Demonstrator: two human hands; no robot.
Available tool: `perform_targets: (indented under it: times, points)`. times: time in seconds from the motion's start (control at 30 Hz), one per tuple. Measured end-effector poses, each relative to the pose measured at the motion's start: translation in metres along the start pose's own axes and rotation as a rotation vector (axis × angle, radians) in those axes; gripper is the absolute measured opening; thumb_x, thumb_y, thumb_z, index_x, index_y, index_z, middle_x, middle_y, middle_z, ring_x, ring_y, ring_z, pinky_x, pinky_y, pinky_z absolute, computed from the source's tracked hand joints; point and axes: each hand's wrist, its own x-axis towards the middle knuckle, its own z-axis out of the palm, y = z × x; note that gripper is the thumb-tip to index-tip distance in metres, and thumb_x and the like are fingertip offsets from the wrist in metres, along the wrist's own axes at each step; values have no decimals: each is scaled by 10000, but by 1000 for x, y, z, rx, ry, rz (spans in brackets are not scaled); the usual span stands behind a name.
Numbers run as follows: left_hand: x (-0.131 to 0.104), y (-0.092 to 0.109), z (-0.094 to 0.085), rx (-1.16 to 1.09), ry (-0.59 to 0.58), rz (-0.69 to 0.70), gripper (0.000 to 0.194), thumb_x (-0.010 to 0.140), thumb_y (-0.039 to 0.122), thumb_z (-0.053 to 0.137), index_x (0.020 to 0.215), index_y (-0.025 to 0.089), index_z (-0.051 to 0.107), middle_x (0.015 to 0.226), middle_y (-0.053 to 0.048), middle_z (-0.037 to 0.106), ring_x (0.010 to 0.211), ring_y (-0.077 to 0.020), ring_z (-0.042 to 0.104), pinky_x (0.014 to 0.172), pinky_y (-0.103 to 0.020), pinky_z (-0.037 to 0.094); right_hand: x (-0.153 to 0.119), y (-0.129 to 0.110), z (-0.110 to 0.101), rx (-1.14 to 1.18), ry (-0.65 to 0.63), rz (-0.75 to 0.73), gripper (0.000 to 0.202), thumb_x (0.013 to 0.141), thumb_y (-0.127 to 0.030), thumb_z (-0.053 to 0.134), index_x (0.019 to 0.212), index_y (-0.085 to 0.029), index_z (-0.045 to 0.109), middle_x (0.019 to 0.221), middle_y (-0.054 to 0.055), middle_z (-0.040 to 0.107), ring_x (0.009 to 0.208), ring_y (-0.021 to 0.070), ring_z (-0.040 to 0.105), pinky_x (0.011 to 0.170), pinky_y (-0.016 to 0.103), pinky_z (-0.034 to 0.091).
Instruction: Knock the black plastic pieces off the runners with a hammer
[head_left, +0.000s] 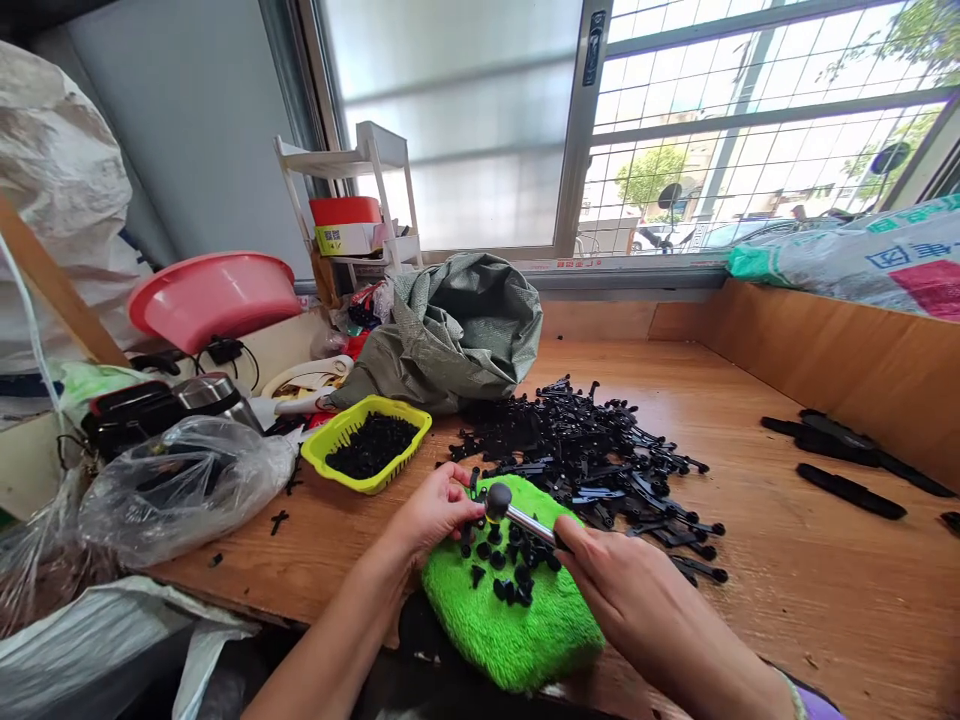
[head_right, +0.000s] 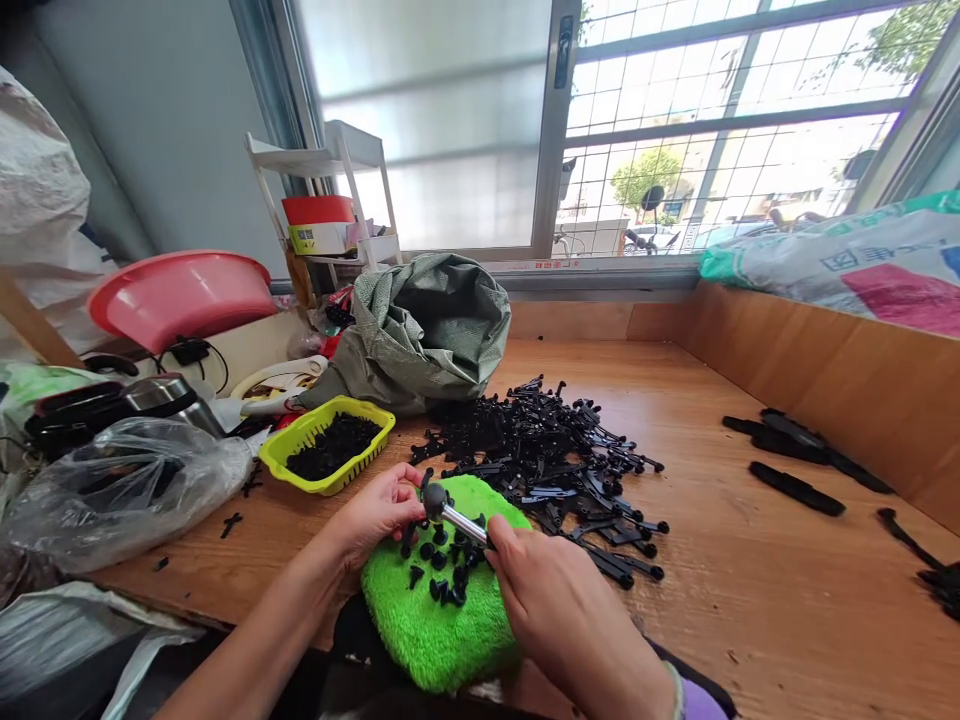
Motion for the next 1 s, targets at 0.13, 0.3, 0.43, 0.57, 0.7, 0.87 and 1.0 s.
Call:
perform_targets:
  times: [0.13, 0.3, 0.43, 0.57, 0.7, 0.87, 1.0]
  points:
    - [-1, -1, 1, -5, -21, 19, 466, 500, 347, 704, 801, 170, 396, 491, 105, 420, 376, -48, 400, 361, -145, 282, 0, 0, -2, -27, 33, 8, 202, 936, -270, 194, 805, -226, 341, 607, 6, 505, 501, 200, 502, 467, 291, 233]
    - [1, -2, 1, 9, -29, 6, 430, 520, 347, 682, 778, 178, 383, 497, 109, 395, 367, -44, 377, 339, -141, 266, -2, 5, 1, -67, -6, -3, 184, 922, -242, 223, 783, -230, 343, 587, 2, 510, 485, 202, 514, 455, 293, 228]
    - [4, -4, 0, 26, -31, 15, 407, 529, 323, 681, 772, 178, 387, 505, 106, 401, 368, -42, 382, 333, -137, 259, -2, 5, 0, -74, -2, 14, 187, 925, -245, 207, 776, -233, 319, 570, 0, 505, 474, 196, 503, 454, 287, 246]
    - [6, -5, 1, 29, -9, 5, 386, 539, 300, 683, 754, 176, 388, 493, 113, 391, 348, -33, 353, 323, -135, 276, -2, 4, 0, -86, -27, 19, 172, 914, -244, 230, 771, -232, 325, 579, 8, 513, 482, 208, 510, 455, 288, 231]
    - [7, -5, 3, 7, 5, -5, 362, 549, 227, 686, 749, 173, 389, 475, 115, 405, 339, -34, 347, 308, -127, 280, 0, 2, 2, -94, -31, 36, 161, 887, -205, 243, 750, -230, 323, 547, 11, 495, 455, 212, 502, 437, 284, 204]
    - [4, -5, 0, -87, 9, -28, 394, 548, 201, 724, 758, 162, 393, 486, 100, 447, 339, -35, 384, 314, -120, 300, -6, 8, 3, -56, 12, 38, 197, 903, -257, 271, 742, -229, 381, 522, -3, 489, 440, 209, 501, 429, 283, 203]
    - [-2, -3, -8, -251, 44, -88, 454, 558, 195, 746, 877, 138, 430, 688, 10, 590, 451, -55, 531, 388, -109, 383, -21, 20, 4, 53, 171, 69, 369, 953, -428, 173, 783, -226, 432, 644, 35, 596, 563, 199, 569, 478, 257, 366]
